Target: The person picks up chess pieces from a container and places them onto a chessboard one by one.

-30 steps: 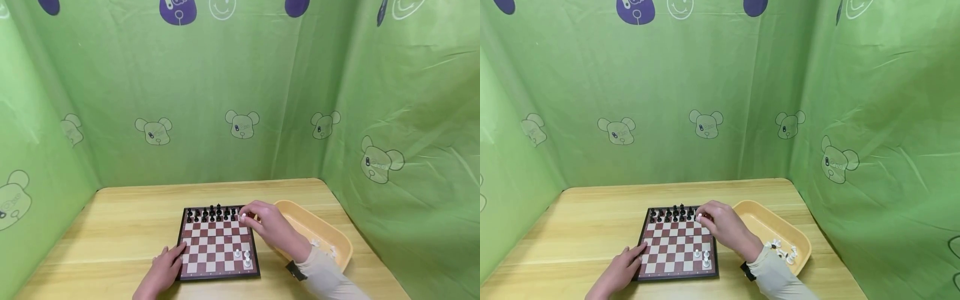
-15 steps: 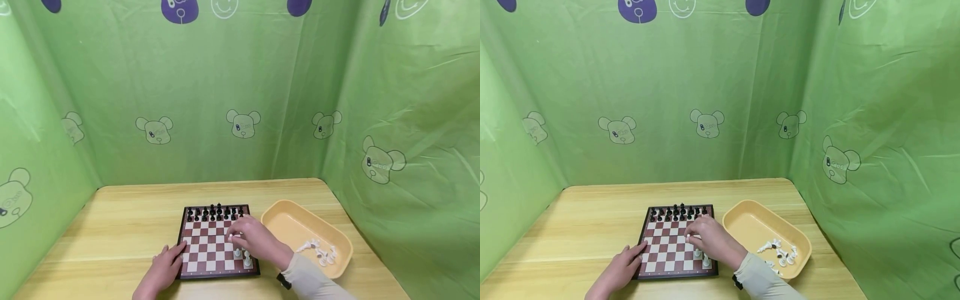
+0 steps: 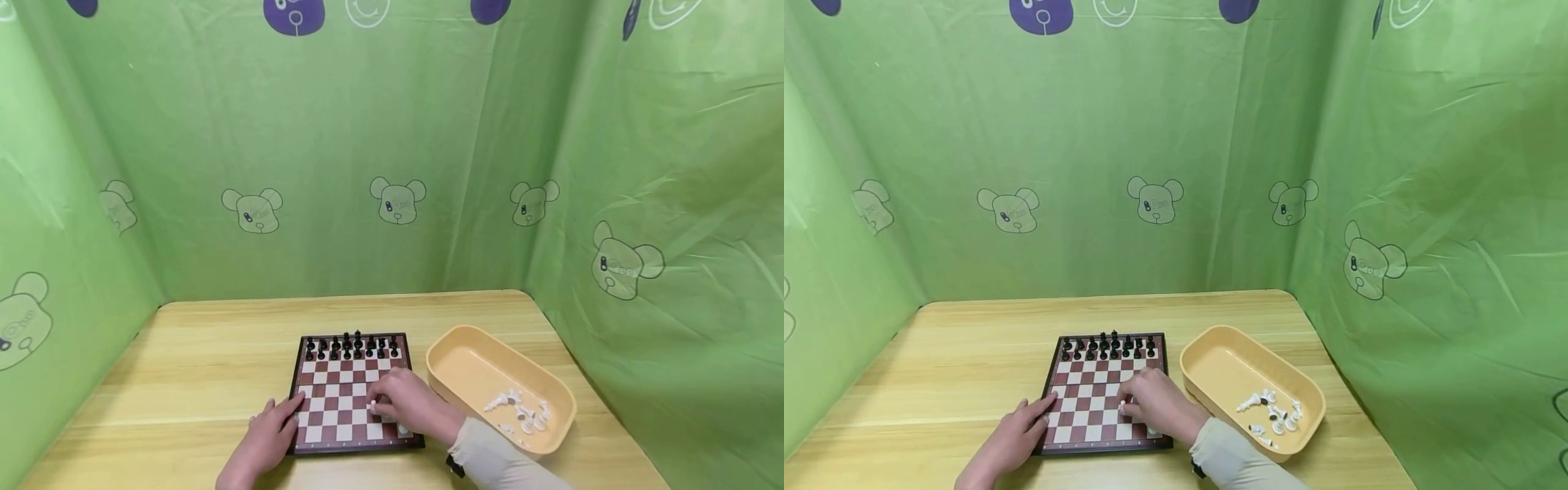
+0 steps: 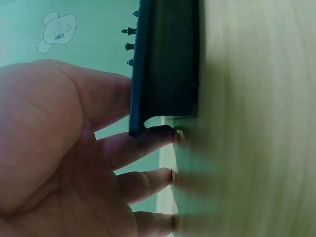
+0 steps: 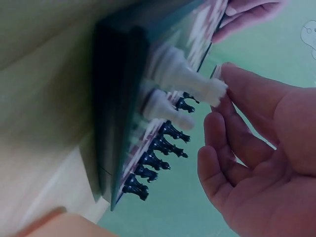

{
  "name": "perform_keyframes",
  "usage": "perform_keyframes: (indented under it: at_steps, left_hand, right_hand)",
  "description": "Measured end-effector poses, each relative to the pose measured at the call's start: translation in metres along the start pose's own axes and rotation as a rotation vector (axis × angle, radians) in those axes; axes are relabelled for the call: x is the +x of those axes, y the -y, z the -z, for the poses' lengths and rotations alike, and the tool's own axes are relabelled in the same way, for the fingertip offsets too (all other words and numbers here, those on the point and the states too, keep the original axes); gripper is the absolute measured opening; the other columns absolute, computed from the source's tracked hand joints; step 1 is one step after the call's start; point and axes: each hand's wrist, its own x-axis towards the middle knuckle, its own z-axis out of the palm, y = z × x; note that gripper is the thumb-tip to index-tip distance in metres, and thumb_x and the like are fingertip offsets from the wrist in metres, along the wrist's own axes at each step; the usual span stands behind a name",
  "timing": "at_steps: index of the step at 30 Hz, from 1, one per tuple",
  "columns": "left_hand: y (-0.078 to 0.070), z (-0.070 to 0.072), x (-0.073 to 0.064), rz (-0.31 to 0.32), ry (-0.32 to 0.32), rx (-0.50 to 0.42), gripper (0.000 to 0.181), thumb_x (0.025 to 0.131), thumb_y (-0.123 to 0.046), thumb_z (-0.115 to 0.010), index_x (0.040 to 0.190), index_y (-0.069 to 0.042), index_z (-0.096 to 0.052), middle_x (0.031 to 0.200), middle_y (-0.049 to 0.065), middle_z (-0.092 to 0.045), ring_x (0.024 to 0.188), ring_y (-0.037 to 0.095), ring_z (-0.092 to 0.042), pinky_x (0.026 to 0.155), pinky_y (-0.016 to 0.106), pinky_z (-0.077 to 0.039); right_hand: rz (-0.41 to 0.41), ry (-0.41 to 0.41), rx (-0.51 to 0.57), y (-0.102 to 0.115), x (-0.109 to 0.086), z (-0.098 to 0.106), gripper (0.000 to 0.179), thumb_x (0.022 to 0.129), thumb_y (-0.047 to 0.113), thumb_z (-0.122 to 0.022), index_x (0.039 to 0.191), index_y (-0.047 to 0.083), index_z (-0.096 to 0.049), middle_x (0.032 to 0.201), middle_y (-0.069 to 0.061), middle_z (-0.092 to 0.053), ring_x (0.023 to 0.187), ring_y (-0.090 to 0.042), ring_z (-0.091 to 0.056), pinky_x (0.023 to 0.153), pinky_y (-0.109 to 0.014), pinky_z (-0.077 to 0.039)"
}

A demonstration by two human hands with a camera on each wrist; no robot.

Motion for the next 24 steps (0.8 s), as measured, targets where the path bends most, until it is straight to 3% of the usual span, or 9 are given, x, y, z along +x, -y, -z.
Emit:
perform_keyframes:
  at_steps: [8,17,24]
  left_hand:
    - [-0.002,0.002,-0.001,-0.012,0.0,0.002,0.044,0.103,-0.011,-0.055,0.146,-0.007,-0.059,0.147,0.026,-0.055,0.143,0.062,-0.028,0.112,0.082,-0.017]
    - [-0.002,0.001,0.0,-0.007,0.005,0.009,0.044,0.102,-0.011,-0.055,0.146,-0.007,-0.059,0.148,0.026,-0.054,0.143,0.063,-0.028,0.111,0.082,-0.017]
    - [0.0,0.0,0.0,0.008,0.007,0.002,0.045,0.102,-0.011,-0.054,0.147,-0.008,-0.059,0.148,0.026,-0.054,0.144,0.062,-0.027,0.112,0.081,-0.015]
  right_hand:
    - [0.017,0.009,-0.011,-0.003,0.001,-0.008,0.01,0.088,0.016,-0.081,0.098,0.015,-0.081,0.092,0.01,-0.077,0.083,-0.001,-0.062,0.093,-0.035,-0.054]
    - [0.04,0.011,-0.019,-0.008,0.002,-0.018,0.009,0.088,0.017,-0.081,0.097,0.016,-0.081,0.093,0.011,-0.077,0.082,0.0,-0.061,0.082,-0.023,-0.054]
    - [0.032,0.027,-0.001,-0.007,0.0,-0.017,0.011,0.089,0.018,-0.081,0.1,0.017,-0.081,0.097,0.011,-0.077,0.086,-0.001,-0.063,0.09,-0.03,-0.054]
